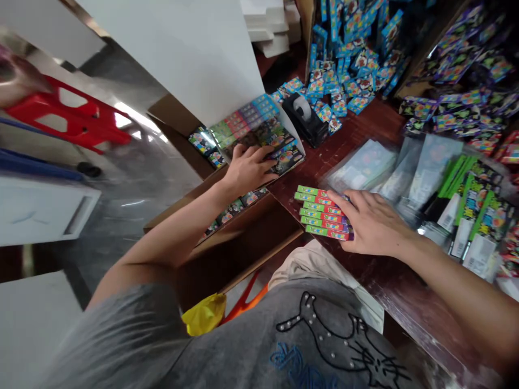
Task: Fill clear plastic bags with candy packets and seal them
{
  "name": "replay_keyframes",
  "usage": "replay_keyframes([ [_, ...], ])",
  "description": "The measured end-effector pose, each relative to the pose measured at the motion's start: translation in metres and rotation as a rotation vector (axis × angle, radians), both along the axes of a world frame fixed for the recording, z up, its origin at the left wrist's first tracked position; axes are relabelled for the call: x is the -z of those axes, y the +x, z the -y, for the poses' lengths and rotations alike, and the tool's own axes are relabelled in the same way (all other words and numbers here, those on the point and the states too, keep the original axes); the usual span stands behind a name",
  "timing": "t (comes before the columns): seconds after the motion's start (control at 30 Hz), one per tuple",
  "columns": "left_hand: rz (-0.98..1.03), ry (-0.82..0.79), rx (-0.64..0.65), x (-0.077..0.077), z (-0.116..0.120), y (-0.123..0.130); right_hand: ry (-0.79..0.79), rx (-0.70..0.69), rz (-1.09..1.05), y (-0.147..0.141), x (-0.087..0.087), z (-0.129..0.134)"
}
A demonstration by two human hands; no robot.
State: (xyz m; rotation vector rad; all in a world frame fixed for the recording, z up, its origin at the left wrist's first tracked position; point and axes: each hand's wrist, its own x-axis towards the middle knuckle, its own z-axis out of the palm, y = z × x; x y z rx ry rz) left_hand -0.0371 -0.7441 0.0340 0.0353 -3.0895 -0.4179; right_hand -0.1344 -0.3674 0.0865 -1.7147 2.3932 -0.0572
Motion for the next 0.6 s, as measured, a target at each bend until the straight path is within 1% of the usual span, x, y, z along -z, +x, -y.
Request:
replay_keyframes([
  [0.1,0.028,-0.003,0.005,-0.003,0.003,-0.002,-0.007,-0.037,0.02,-0.001,-0.001,-0.001],
  [0.23,0.093,-0.019,0.003,-0.013,-0.003,-0.006,-0.046,-0.111,0.052,-0.004,-0.001,-0.005],
  [0.3,0.108,0.012,0.007,-0.016,-0.006,-0.009,-0.063,-0.135,0.059,-0.005,0.0,-0.007],
  [0.4,0.097,0.117,0.002,-0.02,-0.006,-0.014,-0.077,-0.154,0.064,-0.006,0.0,-0.008],
  [0.5,0.131,0.198,0.009,-0.026,0.008,-0.02,-0.082,-0.157,0.07,-0.006,0.001,-0.009],
  [0.6,0.103,0.197,-0.001,-0.032,0.029,-0.024,-0.094,-0.155,0.08,-0.007,0.001,-0.009],
])
